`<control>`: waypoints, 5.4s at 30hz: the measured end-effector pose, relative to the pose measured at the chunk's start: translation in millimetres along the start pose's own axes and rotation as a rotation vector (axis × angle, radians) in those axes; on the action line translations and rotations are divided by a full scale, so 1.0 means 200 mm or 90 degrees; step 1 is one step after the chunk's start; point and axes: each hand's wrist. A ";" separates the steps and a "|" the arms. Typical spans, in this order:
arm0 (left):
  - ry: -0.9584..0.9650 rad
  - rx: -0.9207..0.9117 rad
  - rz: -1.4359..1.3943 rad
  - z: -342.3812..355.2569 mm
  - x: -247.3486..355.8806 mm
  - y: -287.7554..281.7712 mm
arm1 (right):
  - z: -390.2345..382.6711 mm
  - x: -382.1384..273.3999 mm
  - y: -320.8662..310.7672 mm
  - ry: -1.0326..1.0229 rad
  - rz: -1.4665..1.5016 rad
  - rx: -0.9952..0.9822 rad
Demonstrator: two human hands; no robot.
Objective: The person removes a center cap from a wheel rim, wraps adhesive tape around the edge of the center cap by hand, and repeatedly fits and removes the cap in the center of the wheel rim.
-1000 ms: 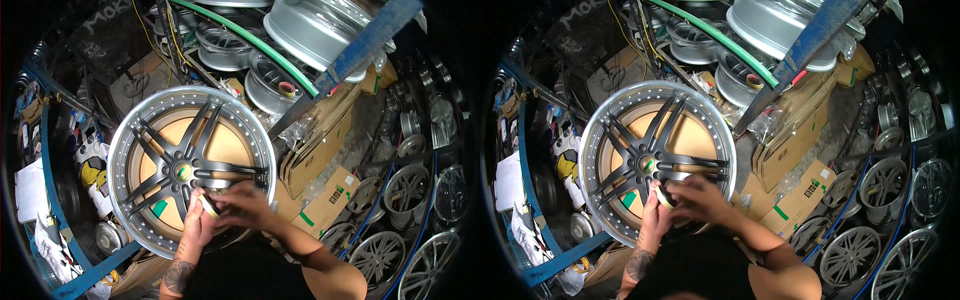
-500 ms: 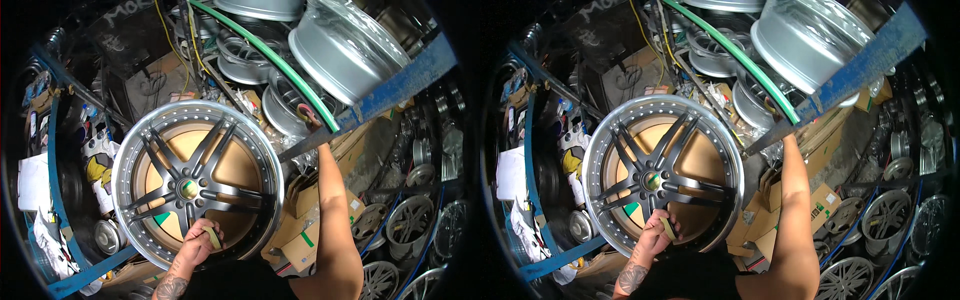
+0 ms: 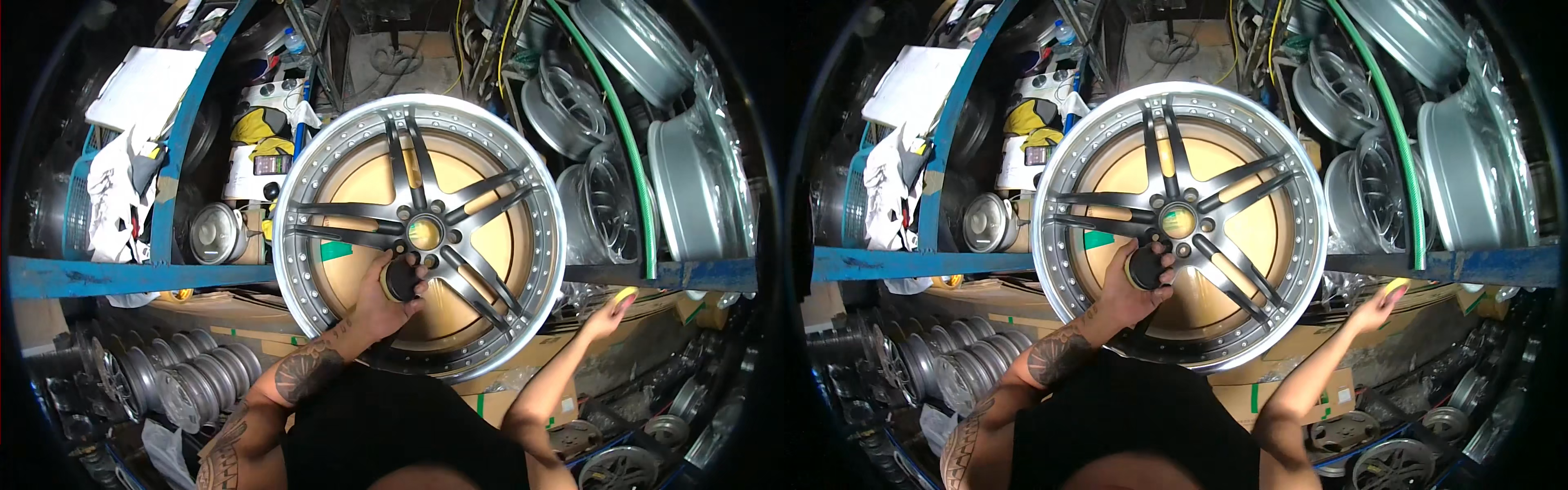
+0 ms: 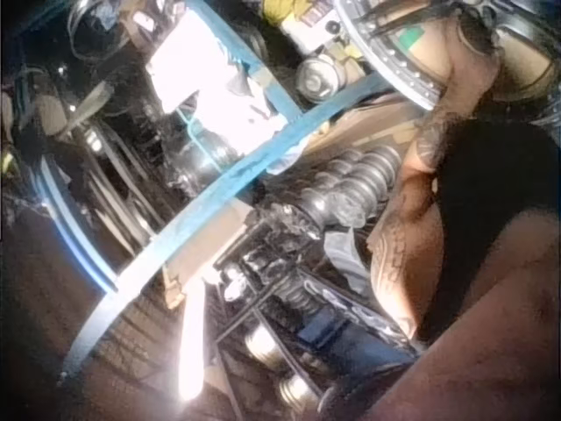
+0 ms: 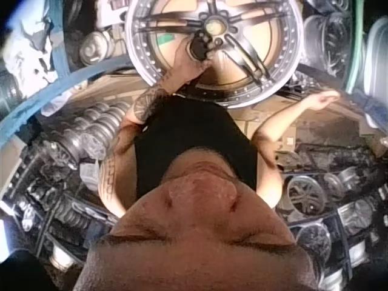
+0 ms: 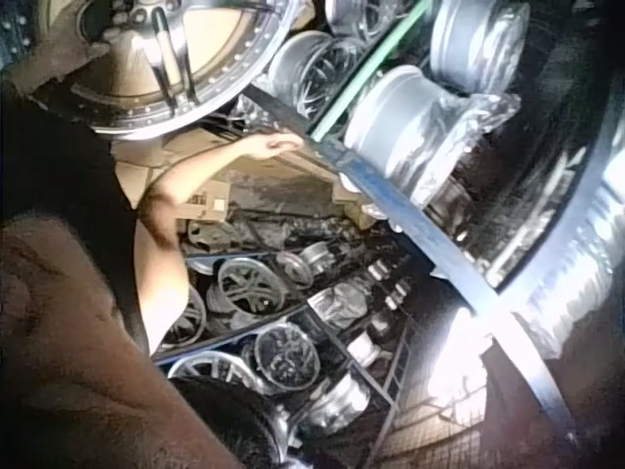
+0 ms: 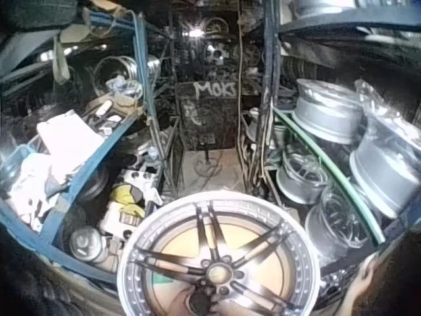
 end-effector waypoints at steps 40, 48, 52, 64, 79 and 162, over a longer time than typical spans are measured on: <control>0.617 0.130 0.745 -0.49 0.06 -0.12 | -0.70 -2.11 -0.42 0.061 0.543 -0.862; 0.523 0.114 0.617 -0.47 0.08 -0.20 | -0.74 -2.14 -0.38 -0.144 0.463 -0.742; 0.485 0.098 0.571 -0.47 0.07 -0.20 | -0.71 -2.14 -0.38 -0.175 0.446 -0.777; 0.466 0.103 0.580 -0.47 0.08 -0.16 | -0.69 -2.13 -0.38 -0.250 0.467 -0.728; 0.229 0.140 0.553 -0.47 0.03 -0.18 | -0.74 -2.02 -0.31 -0.324 0.593 -0.642; 0.543 -0.143 0.593 -0.36 -0.02 -0.14 | -0.70 -2.31 -0.35 0.032 0.378 -0.886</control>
Point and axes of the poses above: each hand's wrist, its own z-axis towards the middle knuckle, its own y-axis out of the palm, x = y × z, and after that the axes turned 8 degrees about -y, right-handed
